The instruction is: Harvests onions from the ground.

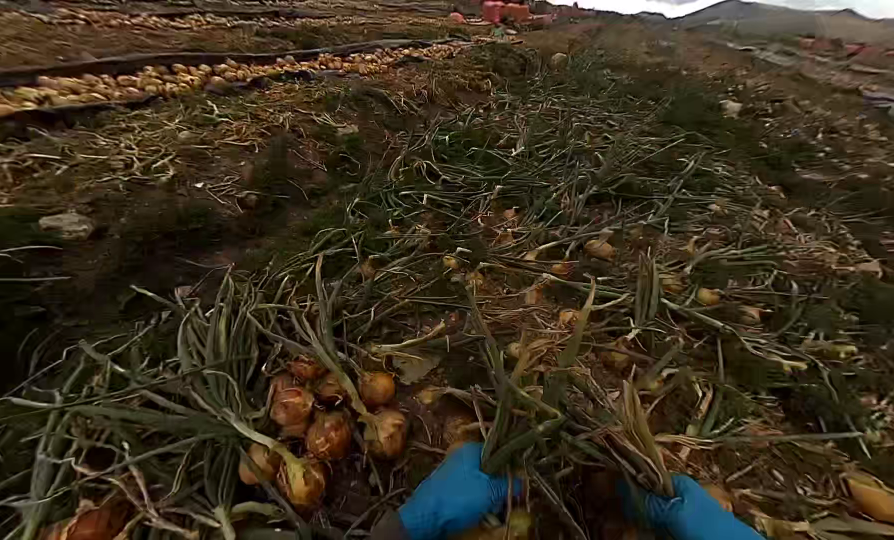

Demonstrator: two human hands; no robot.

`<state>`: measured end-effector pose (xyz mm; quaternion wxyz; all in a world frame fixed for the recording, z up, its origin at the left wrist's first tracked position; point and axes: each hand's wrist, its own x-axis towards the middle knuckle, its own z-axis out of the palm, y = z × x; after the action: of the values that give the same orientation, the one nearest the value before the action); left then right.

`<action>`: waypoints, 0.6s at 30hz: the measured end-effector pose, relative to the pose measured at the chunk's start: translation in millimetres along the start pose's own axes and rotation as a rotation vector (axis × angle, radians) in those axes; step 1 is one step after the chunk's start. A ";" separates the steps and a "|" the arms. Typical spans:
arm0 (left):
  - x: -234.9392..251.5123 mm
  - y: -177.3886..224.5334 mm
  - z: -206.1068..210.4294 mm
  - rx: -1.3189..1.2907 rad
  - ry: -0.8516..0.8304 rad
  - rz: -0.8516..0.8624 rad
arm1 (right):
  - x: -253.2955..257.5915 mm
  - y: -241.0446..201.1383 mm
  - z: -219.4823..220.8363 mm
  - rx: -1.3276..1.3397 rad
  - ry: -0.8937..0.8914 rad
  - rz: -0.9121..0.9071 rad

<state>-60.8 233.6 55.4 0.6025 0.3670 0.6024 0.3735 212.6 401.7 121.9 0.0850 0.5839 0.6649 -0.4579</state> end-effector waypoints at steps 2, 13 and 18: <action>-27.2 15.9 -54.3 -0.225 0.090 0.103 | 9.0 -91.3 13.0 -0.075 -0.202 -0.074; -16.4 -59.0 -341.3 0.470 1.109 -0.440 | 173.1 -371.6 231.3 -0.433 -0.130 -0.543; -7.5 -65.2 -322.1 0.534 1.177 -0.440 | 152.8 -188.4 227.7 0.060 -0.045 -0.613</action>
<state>-382.3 195.0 -0.9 0.1250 0.1078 0.9619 0.2181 -90.8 366.2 -10.0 -0.0596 0.3480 0.7943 -0.4944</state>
